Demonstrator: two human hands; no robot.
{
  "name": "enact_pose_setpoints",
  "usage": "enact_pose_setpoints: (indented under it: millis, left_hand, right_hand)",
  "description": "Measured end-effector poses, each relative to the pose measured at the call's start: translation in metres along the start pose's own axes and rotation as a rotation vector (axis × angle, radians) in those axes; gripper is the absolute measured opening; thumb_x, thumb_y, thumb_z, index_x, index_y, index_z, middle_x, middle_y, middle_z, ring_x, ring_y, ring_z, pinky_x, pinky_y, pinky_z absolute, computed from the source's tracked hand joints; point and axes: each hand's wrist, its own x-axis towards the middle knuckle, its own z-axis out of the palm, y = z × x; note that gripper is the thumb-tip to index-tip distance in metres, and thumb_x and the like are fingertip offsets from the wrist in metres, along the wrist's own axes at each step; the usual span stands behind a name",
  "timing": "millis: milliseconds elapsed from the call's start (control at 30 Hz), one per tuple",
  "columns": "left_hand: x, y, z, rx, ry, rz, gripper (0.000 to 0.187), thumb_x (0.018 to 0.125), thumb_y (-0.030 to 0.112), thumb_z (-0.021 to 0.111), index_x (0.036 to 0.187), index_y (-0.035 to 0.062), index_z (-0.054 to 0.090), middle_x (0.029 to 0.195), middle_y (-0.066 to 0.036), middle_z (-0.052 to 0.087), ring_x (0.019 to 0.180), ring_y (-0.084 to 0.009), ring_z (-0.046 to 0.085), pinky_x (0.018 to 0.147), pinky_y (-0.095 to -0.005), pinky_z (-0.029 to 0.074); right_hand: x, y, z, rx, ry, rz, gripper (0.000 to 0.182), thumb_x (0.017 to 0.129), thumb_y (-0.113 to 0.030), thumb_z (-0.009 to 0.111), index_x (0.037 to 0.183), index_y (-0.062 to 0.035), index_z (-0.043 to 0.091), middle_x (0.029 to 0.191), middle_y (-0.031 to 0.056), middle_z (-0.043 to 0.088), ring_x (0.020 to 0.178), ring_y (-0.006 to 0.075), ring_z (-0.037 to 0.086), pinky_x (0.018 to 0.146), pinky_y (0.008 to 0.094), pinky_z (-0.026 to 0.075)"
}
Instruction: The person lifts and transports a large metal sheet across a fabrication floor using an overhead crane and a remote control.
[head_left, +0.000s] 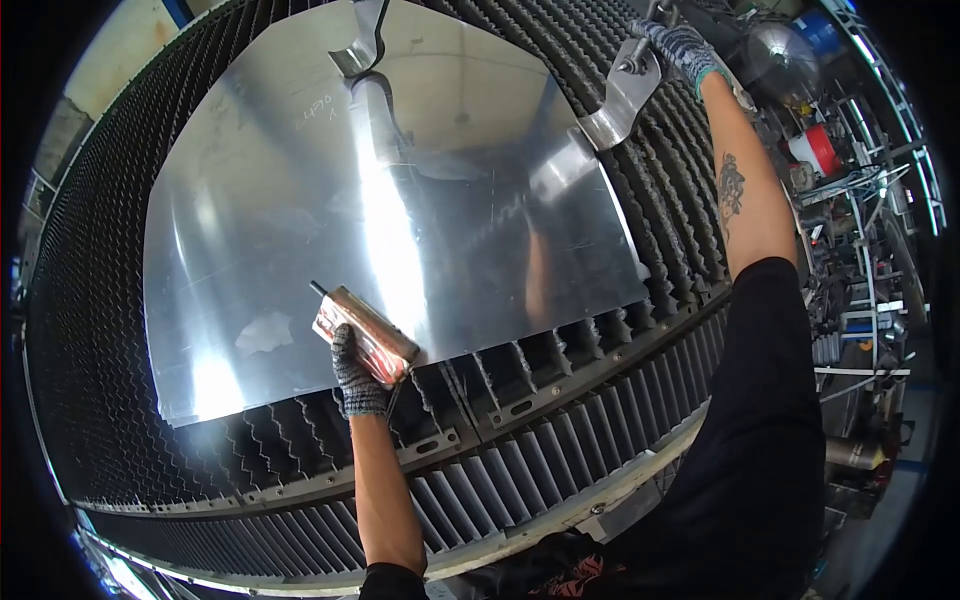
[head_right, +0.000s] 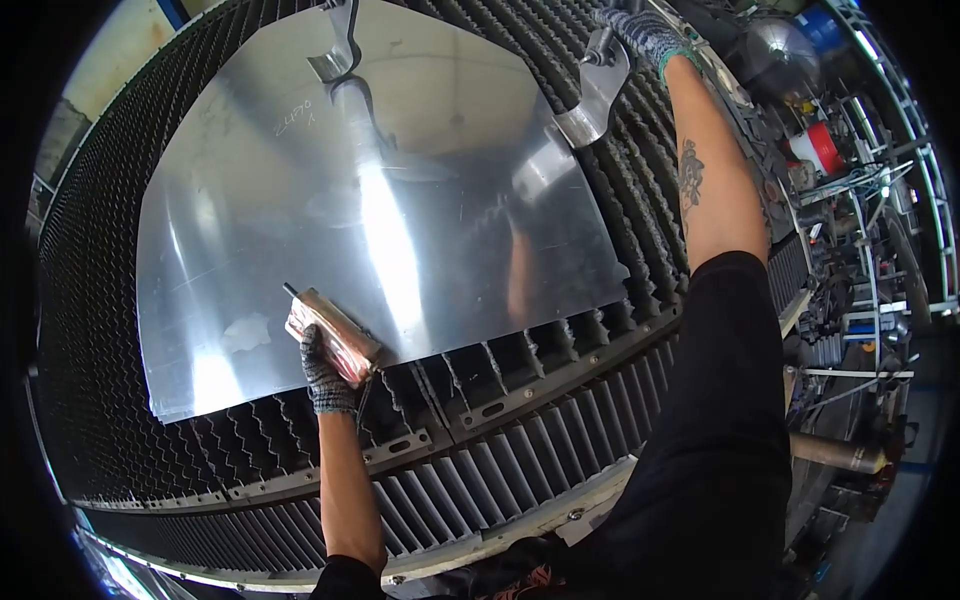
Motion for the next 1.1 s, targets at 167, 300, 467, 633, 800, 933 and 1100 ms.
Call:
enact_pose_setpoints:
  millis: [167,300,467,633,800,933,1100]
  left_hand:
    - [0.01,-0.005,-0.013,0.037,0.049,0.011,0.069,0.073,0.04,0.071,0.125,0.0018,0.046,0.104,-0.015,0.06,0.091,-0.0321,0.06,0.081,-0.0475,0.052]
    - [0.008,-0.009,-0.005,-0.03,0.041,0.018,0.066,0.075,0.039,0.071,0.123,0.0013,0.047,0.104,-0.016,0.06,0.091,-0.0327,0.061,0.081,-0.0484,0.052]
    - [0.017,-0.014,0.007,-0.002,-0.029,-0.042,0.061,0.077,0.036,0.071,0.123,0.002,0.049,0.106,-0.014,0.061,0.094,-0.0284,0.061,0.085,-0.0451,0.052]
    - [0.01,-0.009,0.021,0.096,-0.067,0.005,0.066,0.076,0.041,0.067,0.125,0.0019,0.046,0.107,-0.017,0.06,0.094,-0.0318,0.061,0.084,-0.0464,0.052]
    - [0.003,-0.011,0.023,0.028,-0.055,-0.053,0.068,0.075,0.043,0.069,0.124,0.0011,0.045,0.105,-0.017,0.06,0.092,-0.0324,0.061,0.081,-0.0463,0.053]
    - [0.015,-0.016,0.006,0.114,0.012,0.06,0.072,0.075,0.045,0.068,0.126,0.0005,0.044,0.107,-0.019,0.059,0.092,-0.0348,0.06,0.084,-0.0477,0.051]
    - [0.011,-0.015,0.005,0.052,0.005,0.016,0.068,0.076,0.044,0.066,0.125,0.0011,0.045,0.107,-0.019,0.061,0.093,-0.0364,0.061,0.084,-0.0499,0.051]
  right_hand:
    - [0.025,0.055,0.039,0.073,0.088,0.057,0.084,0.069,-0.064,0.068,0.122,-0.0004,0.058,0.12,0.024,0.058,0.114,0.034,0.053,0.098,0.0411,0.039]
    - [0.003,0.041,0.064,0.348,-0.042,0.008,0.09,0.068,-0.07,0.063,0.125,-0.0007,0.055,0.12,0.026,0.056,0.112,0.0322,0.054,0.098,0.0398,0.04]
    - [-0.054,-0.079,0.096,0.461,0.124,-0.004,0.073,0.072,-0.063,0.068,0.119,-0.0081,0.06,0.106,0.0209,0.064,0.094,0.0289,0.061,0.083,0.0389,0.048]
    - [-0.096,-0.129,0.049,0.66,0.11,-0.047,0.049,0.079,-0.043,0.066,0.111,-0.0065,0.062,0.103,0.0207,0.066,0.095,0.0317,0.065,0.082,0.0411,0.05]
    - [-0.062,-0.069,0.135,0.674,-0.141,-0.244,0.064,0.079,-0.044,0.065,0.131,-0.0121,0.045,0.119,0.0195,0.058,0.108,0.03,0.058,0.092,0.0408,0.044]
    - [-0.102,0.018,0.198,0.006,0.063,-0.165,0.053,0.089,-0.032,0.053,0.139,-0.0195,0.04,0.133,0.0195,0.049,0.119,0.0353,0.051,0.099,0.0437,0.042]
    - [-0.086,0.023,0.195,-0.151,0.013,-0.174,0.05,0.092,-0.013,0.037,0.141,-0.0204,0.036,0.138,0.0169,0.044,0.122,0.0349,0.047,0.103,0.0429,0.039]
